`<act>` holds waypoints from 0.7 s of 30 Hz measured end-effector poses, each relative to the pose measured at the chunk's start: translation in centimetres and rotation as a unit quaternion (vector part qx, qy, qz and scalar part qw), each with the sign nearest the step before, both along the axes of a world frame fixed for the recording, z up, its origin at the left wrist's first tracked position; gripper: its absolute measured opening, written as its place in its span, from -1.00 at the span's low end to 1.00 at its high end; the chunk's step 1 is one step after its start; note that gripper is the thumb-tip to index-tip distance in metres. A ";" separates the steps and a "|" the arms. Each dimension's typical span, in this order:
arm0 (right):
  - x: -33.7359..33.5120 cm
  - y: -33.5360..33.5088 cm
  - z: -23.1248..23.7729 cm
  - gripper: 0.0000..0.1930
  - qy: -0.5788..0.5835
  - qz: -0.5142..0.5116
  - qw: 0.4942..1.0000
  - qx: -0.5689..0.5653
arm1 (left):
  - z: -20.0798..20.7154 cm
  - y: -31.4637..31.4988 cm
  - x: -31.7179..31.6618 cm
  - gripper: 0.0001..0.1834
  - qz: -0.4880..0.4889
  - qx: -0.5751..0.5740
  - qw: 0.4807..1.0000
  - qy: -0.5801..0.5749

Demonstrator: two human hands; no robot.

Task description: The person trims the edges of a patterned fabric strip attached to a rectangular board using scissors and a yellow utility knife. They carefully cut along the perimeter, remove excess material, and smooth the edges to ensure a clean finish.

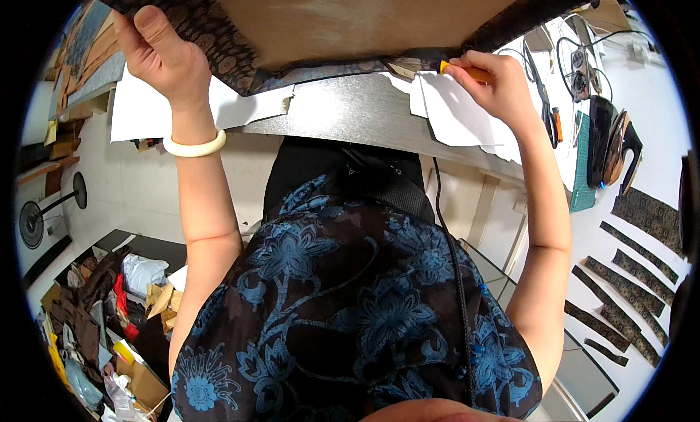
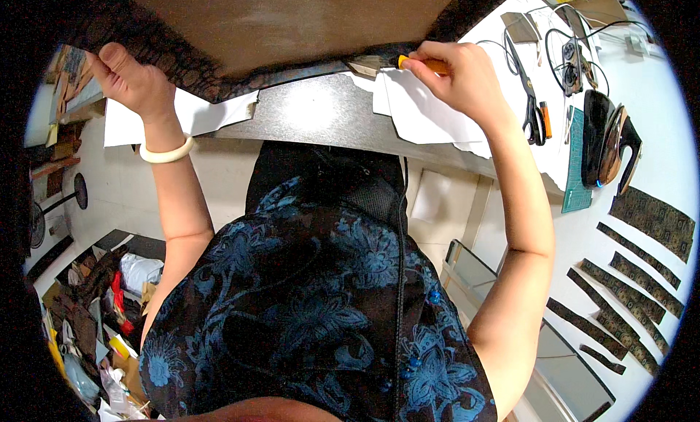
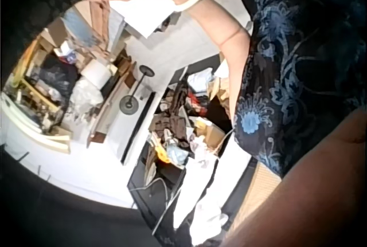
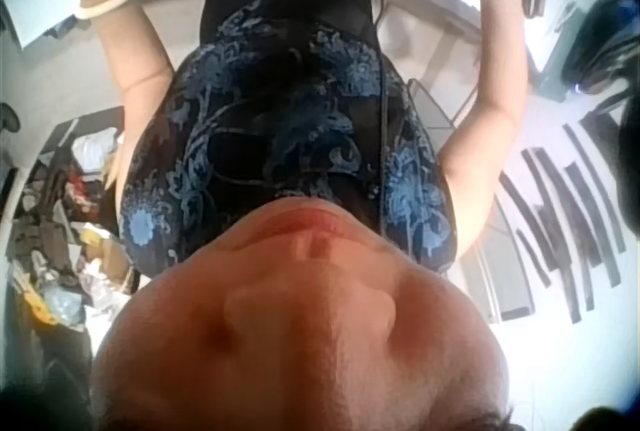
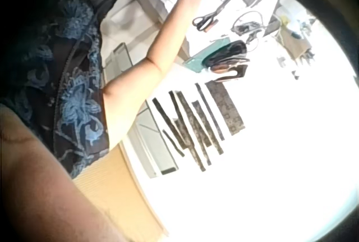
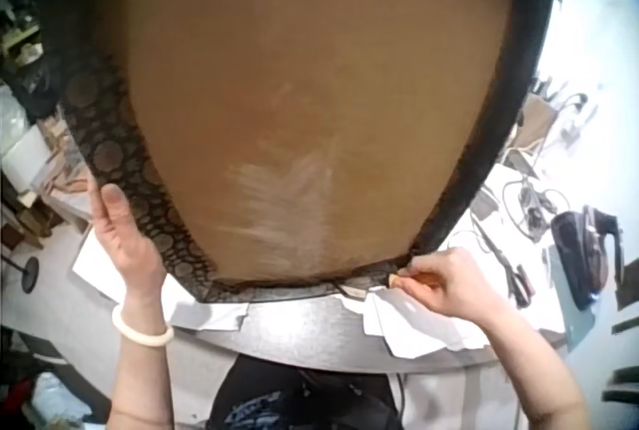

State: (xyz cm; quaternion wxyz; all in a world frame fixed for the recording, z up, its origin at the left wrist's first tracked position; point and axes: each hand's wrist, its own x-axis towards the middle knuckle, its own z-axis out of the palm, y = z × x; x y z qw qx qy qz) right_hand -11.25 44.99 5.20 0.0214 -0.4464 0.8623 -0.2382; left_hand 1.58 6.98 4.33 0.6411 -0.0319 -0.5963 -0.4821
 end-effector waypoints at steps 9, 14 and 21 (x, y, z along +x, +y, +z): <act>-1.0 0.9 0.5 -0.76 -0.005 0.000 1.000 0.022 | -0.9 -1.9 0.5 -0.68 0.010 0.012 1.000 -0.003; -1.9 1.3 0.6 -0.76 -0.005 0.021 0.999 0.029 | -0.6 -2.3 1.0 -0.69 -0.004 -0.002 1.000 -0.012; -2.1 1.7 1.5 -0.77 -0.030 0.003 0.998 0.056 | -0.2 -2.4 1.1 -0.72 0.030 -0.009 0.999 -0.033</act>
